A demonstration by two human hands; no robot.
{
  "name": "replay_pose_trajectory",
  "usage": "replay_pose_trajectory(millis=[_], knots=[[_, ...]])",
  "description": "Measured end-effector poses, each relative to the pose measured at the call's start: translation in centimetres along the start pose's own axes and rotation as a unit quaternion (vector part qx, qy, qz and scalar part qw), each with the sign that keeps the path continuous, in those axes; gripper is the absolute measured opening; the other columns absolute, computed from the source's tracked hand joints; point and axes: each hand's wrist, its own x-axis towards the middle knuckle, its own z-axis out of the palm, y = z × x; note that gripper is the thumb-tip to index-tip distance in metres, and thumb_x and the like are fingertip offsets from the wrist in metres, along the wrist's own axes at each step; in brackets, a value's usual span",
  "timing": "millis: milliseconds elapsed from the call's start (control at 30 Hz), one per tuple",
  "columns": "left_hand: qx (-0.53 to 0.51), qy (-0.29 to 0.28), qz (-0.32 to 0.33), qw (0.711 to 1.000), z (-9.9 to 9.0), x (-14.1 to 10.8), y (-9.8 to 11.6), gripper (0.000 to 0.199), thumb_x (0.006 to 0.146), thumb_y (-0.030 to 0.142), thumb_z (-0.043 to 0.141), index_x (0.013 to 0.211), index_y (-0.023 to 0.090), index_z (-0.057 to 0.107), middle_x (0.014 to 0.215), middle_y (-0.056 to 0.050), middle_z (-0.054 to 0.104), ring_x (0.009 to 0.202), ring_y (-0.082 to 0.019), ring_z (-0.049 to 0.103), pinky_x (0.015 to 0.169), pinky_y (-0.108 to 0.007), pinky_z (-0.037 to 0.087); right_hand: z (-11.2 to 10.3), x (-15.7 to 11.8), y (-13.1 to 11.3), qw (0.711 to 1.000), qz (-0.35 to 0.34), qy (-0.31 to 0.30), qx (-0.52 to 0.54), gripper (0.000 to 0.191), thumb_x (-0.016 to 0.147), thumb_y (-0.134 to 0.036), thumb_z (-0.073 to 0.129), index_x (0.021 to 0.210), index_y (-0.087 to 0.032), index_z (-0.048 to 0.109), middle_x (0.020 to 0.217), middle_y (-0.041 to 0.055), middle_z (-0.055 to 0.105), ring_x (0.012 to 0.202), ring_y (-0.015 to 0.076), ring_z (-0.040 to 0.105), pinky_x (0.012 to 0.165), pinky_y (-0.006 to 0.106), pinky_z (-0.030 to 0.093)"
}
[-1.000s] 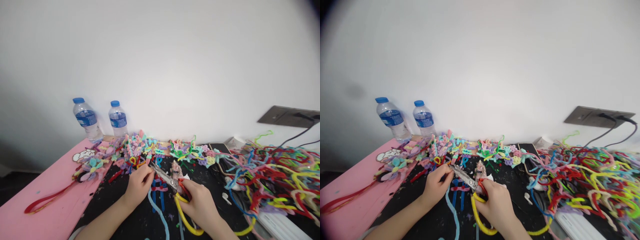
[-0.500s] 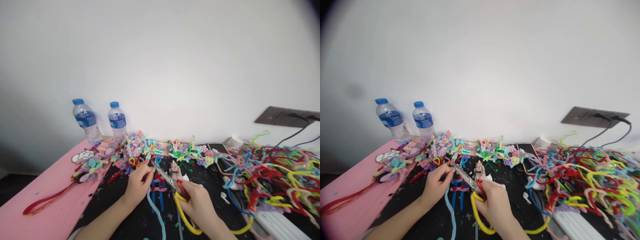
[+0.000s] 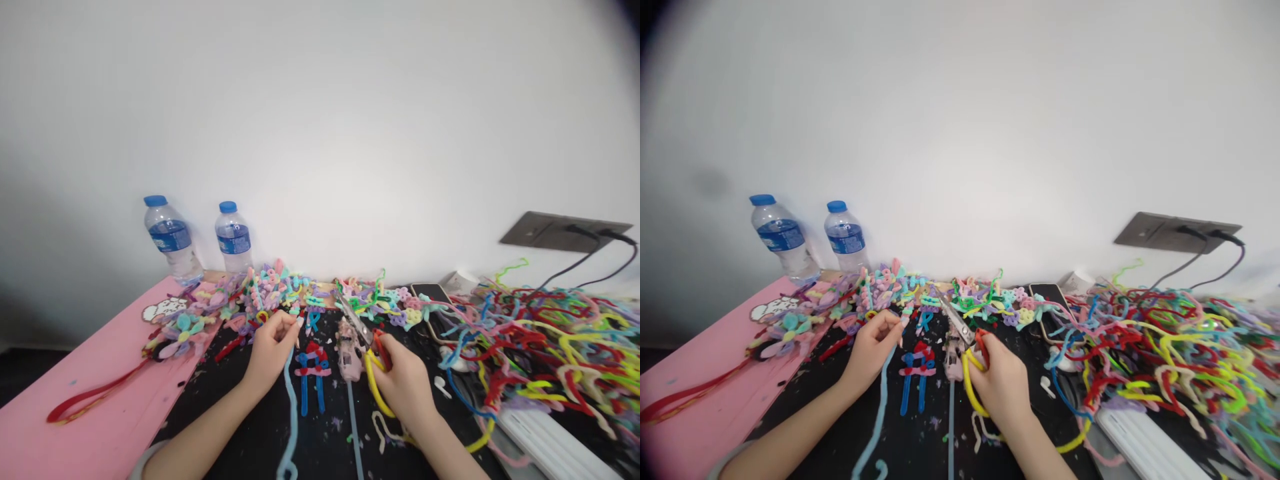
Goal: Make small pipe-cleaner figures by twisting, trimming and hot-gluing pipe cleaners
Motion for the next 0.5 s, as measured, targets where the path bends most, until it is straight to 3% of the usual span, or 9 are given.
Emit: replay_pose_trajectory(millis=[133,233,400,500], knots=[[-0.076,-0.042,-0.057,0.995,0.0,0.5,0.1,0.016,0.081,0.032,0.053,0.075,0.018,0.05,0.051,0.006,0.053,0.04,-0.007,0.042,0.041,-0.018,0.03,-0.3,1.4,2.7,0.997,0.024,0.064,-0.019,0.02,0.077,-0.03,0.048,0.093,-0.019,0.054,0.083,0.0072,0.063,0.073,0.022,0.06,0.062,0.029,0.044],[-0.107,-0.084,-0.082,0.987,0.0,0.4,0.2,0.018,0.082,0.036,0.052,0.082,0.018,0.049,0.054,0.006,0.057,0.031,-0.004,0.034,0.034,-0.016,0.023,-0.7,2.5,4.9,0.997,-0.002,0.082,-0.011,0.028,0.08,-0.026,0.044,0.106,-0.016,0.049,0.101,0.0134,0.058,0.097,0.0269,0.055,0.08,0.038,0.044],[-0.142,-0.135,-0.096,0.976,0.1,0.1,0.4,0.02,0.084,0.038,0.049,0.085,0.017,0.046,0.058,0.003,0.062,0.027,-0.003,0.036,0.03,-0.014,0.024,-0.5,3.5,7.4,0.999,-0.022,0.048,0.003,0.029,0.076,-0.018,0.049,0.104,-0.015,0.05,0.102,0.0131,0.056,0.099,0.0275,0.052,0.086,0.042,0.043],[-0.155,-0.157,-0.111,0.969,0.2,0.0,0.6,0.022,0.084,0.039,0.049,0.081,0.017,0.045,0.057,0.003,0.063,0.028,-0.004,0.043,0.03,-0.014,0.028,0.5,3.8,7.8,0.999,-0.013,0.045,0.017,0.026,0.074,-0.016,0.051,0.1,-0.016,0.049,0.095,0.0108,0.058,0.092,0.0257,0.056,0.081,0.039,0.046]])
